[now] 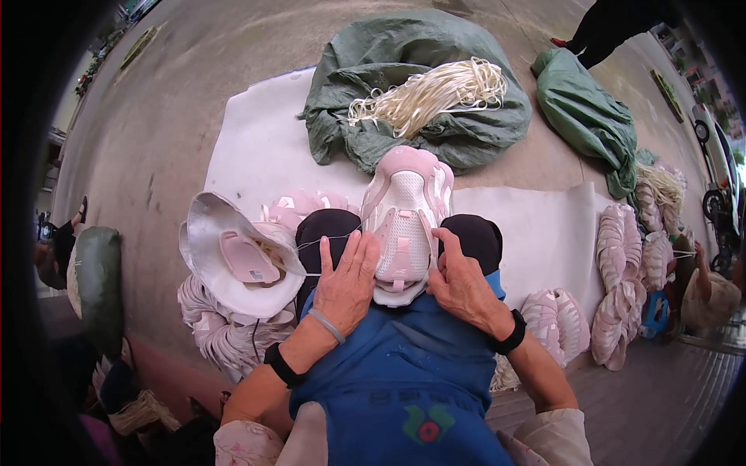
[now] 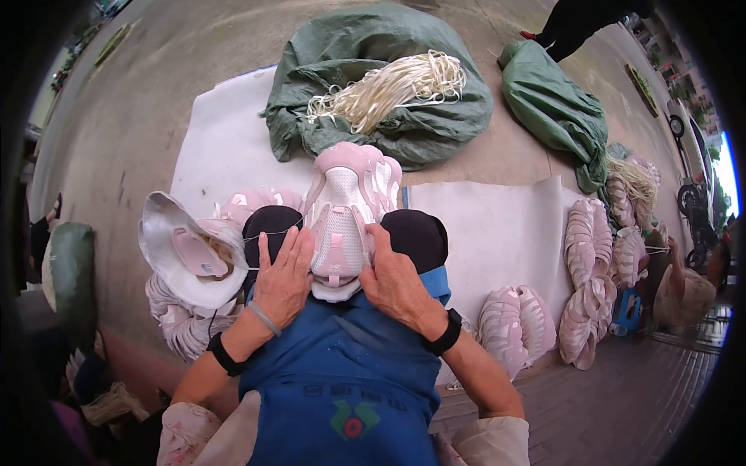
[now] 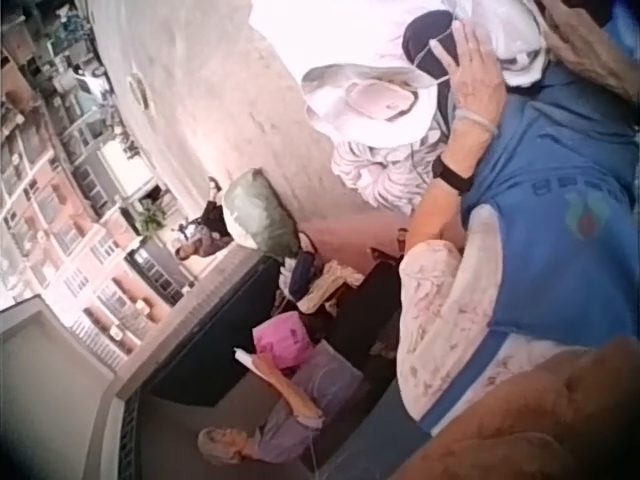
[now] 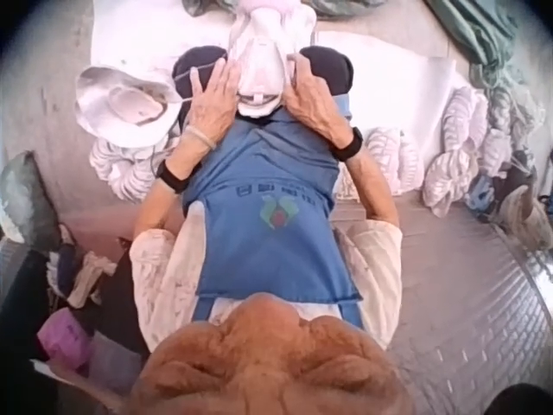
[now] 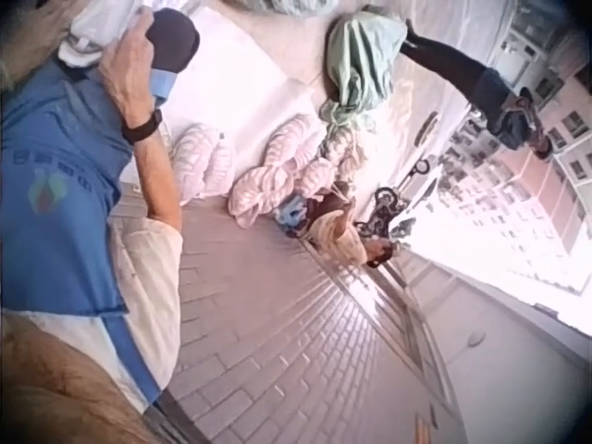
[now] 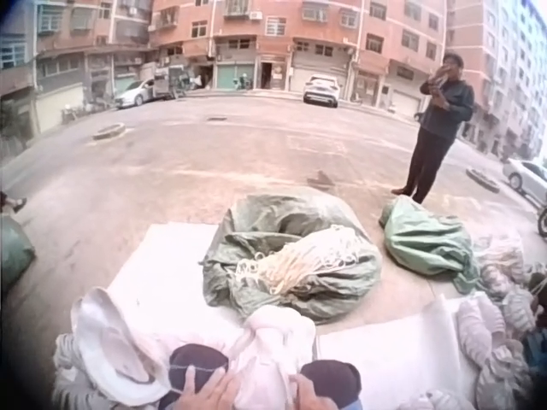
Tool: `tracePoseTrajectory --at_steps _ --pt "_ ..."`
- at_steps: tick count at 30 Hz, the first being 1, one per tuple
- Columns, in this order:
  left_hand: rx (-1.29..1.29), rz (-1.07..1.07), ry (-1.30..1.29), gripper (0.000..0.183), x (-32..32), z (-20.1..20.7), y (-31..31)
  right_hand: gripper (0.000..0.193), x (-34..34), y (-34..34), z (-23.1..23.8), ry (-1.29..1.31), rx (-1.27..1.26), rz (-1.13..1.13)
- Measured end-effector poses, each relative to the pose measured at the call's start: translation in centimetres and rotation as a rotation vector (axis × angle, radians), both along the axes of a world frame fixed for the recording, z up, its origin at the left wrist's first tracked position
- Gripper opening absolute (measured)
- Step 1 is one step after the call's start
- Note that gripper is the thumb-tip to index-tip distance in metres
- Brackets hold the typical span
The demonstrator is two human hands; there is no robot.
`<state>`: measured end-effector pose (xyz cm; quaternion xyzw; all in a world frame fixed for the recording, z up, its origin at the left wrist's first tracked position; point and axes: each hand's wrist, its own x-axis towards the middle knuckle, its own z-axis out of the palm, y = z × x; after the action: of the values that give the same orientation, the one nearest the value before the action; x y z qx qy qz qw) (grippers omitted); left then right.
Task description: The person is threading laces through the eyelets of pink and white sneakers.
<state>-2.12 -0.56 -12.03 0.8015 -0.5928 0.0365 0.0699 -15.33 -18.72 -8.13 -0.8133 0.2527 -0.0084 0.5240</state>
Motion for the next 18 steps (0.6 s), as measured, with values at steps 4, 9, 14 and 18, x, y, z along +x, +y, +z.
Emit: tracePoseTrajectory --at_steps 4,9,14,18 --pt "-0.004 -0.023 0.116 0.08 -0.1 0.4 -0.1 0.053 0.7 0.8 0.1 -0.007 -0.009 -0.008" --pt "0.012 -0.014 0.103 0.076 -0.3 0.2 0.5 0.054 1.3 1.1 1.3 0.002 -0.125 0.009" --pt "-0.042 -0.052 0.202 0.069 0.1 0.9 0.3 0.057 1.7 0.7 0.9 0.087 -0.14 -0.007" --pt "-0.2 -0.04 0.515 0.065 3.2 4.3 5.0 0.057 0.9 0.4 1.0 0.03 0.039 -0.046"
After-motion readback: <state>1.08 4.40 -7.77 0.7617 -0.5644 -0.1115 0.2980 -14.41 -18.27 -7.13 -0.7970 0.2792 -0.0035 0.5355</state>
